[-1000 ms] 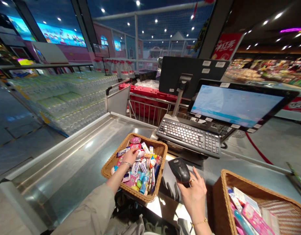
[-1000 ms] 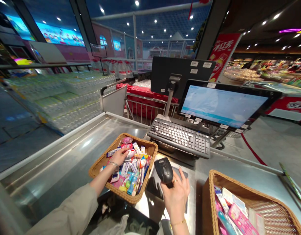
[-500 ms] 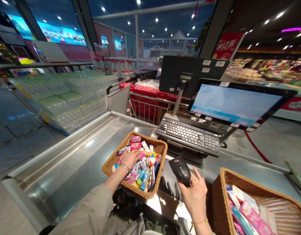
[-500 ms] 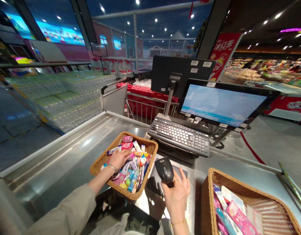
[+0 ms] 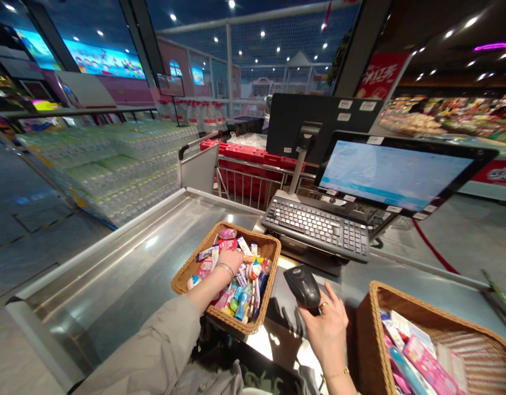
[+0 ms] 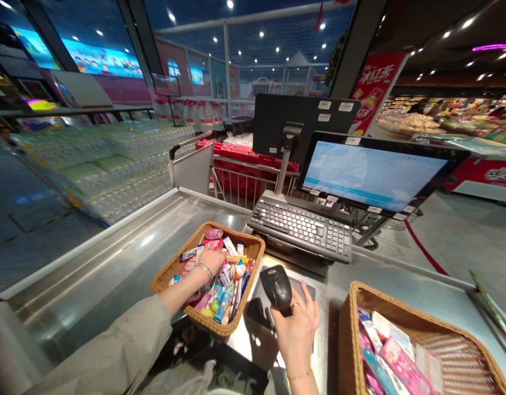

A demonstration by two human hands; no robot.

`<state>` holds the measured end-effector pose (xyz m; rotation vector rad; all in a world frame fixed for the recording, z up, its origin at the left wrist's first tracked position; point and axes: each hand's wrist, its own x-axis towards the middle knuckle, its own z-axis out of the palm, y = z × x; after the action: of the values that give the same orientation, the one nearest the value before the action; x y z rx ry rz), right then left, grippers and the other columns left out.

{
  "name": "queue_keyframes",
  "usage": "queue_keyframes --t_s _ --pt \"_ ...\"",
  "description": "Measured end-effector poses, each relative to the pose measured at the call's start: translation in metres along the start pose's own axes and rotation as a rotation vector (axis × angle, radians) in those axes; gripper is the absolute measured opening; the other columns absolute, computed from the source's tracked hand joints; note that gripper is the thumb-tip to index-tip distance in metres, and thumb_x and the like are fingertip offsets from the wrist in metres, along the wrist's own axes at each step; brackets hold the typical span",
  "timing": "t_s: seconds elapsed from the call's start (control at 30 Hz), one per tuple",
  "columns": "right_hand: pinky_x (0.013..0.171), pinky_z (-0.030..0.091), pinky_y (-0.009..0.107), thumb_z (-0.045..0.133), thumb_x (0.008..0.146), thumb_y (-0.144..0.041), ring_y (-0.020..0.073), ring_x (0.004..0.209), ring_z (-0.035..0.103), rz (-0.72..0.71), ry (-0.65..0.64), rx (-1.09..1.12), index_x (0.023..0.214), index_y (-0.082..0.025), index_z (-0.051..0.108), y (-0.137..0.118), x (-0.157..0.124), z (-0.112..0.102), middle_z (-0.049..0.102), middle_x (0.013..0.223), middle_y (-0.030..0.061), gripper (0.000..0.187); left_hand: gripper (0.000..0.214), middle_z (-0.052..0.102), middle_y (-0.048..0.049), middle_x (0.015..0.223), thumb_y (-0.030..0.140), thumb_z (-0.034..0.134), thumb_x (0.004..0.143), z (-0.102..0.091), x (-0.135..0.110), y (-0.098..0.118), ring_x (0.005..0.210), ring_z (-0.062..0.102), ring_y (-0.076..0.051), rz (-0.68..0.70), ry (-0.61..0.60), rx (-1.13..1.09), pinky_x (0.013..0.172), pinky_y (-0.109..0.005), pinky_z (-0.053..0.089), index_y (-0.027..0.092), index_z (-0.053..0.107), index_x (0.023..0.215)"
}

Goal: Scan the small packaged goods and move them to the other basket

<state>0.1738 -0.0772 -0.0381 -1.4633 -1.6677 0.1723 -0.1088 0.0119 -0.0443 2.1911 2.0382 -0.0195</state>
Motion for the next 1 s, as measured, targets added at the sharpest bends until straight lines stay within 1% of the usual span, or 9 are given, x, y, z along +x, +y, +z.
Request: queue_keyframes --t_s 0.13,0.2,0.27,0.33,0.43,0.63,0.77,0.9,1.0 --pt "0.106 0.035 0.053 0.063 0.074 -0.041 0.0346 0.124 0.051 0.011 0.008 -0.009 0.081 -0.02 0.069 0.002 -0.001 -0.001 0.073 0.101 0.0101 0.024 0.022 0.064 -0.0195 0.107 0.01 0.047 0.089 -0.008 -0.006 0.002 0.095 0.065 -0.03 -0.014 0.06 0.058 0.093 -0.049 0.039 0.013 0.066 0.101" --pt "0.107 0.033 0.054 0.063 0.073 -0.041 0.0349 0.125 0.051 0.014 0.002 -0.02 0.083 -0.02 0.069 0.003 -0.002 0.0 0.073 0.102 0.01 0.024 0.02 0.062 -0.0182 0.111 0.015 0.05 0.09 -0.011 -0.008 0.002 0.097 0.064 -0.029 -0.008 0.076 0.064 0.092 -0.047 0.041 0.015 0.064 0.103" --pt "0.108 0.031 0.055 0.063 0.073 -0.041 0.035 0.125 0.051 0.017 0.001 -0.025 0.085 -0.019 0.07 0.002 -0.002 0.001 0.073 0.103 0.0102 0.026 0.02 0.06 -0.0157 0.113 0.02 0.057 0.087 -0.012 -0.009 0.002 0.099 0.063 -0.027 -0.001 0.08 0.06 0.092 -0.044 0.043 0.017 0.062 0.106" --pt "0.109 0.03 0.055 0.063 0.073 -0.04 0.0347 0.125 0.051 0.019 0.003 -0.024 0.084 -0.02 0.069 0.002 -0.002 0.001 0.073 0.104 0.0101 0.025 0.026 0.059 -0.0135 0.115 0.023 0.062 0.085 -0.012 -0.01 0.0 0.1 0.062 -0.026 0.003 0.081 0.048 0.09 -0.04 0.045 0.018 0.059 0.11" --pt "0.108 0.03 0.056 0.064 0.072 -0.039 0.0347 0.125 0.051 0.02 -0.001 -0.014 0.084 -0.02 0.069 0.001 -0.003 0.002 0.073 0.103 0.0096 0.023 0.033 0.059 -0.0123 0.118 0.025 0.063 0.085 -0.007 -0.014 -0.006 0.104 0.061 -0.026 -0.002 0.088 0.012 0.091 -0.037 0.046 0.018 0.055 0.116" --pt "0.109 0.028 0.056 0.063 0.072 -0.039 0.0346 0.126 0.05 0.041 -0.009 0.002 0.083 -0.02 0.069 0.0 -0.003 0.001 0.073 0.104 0.0095 0.022 0.042 0.061 -0.0138 0.118 0.019 0.059 0.082 0.004 -0.029 -0.03 0.105 0.063 -0.027 -0.059 0.085 -0.051 0.087 -0.035 0.049 0.016 0.051 0.123" --pt "0.111 0.026 0.056 0.063 0.072 -0.039 0.0343 0.126 0.05 0.048 -0.017 0.016 0.082 -0.021 0.069 -0.002 -0.003 0.001 0.073 0.105 0.0088 0.022 0.05 0.061 -0.0126 0.118 0.017 0.061 0.075 0.004 -0.032 -0.039 0.103 0.064 -0.028 -0.071 0.085 -0.061 0.084 -0.036 0.049 0.021 0.054 0.124" --pt "0.112 0.024 0.057 0.063 0.072 -0.04 0.0344 0.127 0.049 0.059 -0.031 0.024 0.085 -0.021 0.07 -0.002 -0.005 0.002 0.072 0.107 0.0091 0.024 0.039 0.066 -0.0106 0.107 0.027 0.065 0.074 0.0 -0.033 -0.039 0.108 0.061 -0.029 -0.066 0.147 -0.082 0.092 -0.038 0.046 0.021 0.059 0.112" --pt "0.111 0.026 0.057 0.064 0.071 -0.041 0.0344 0.126 0.049 0.07 -0.02 0.033 0.089 -0.02 0.07 -0.002 -0.005 0.002 0.071 0.109 0.0109 0.028 0.042 0.067 -0.0083 0.105 0.035 0.062 0.08 0.0 -0.036 -0.038 0.1 0.064 -0.025 -0.084 0.206 -0.132 0.088 -0.035 0.048 0.02 0.055 0.118"
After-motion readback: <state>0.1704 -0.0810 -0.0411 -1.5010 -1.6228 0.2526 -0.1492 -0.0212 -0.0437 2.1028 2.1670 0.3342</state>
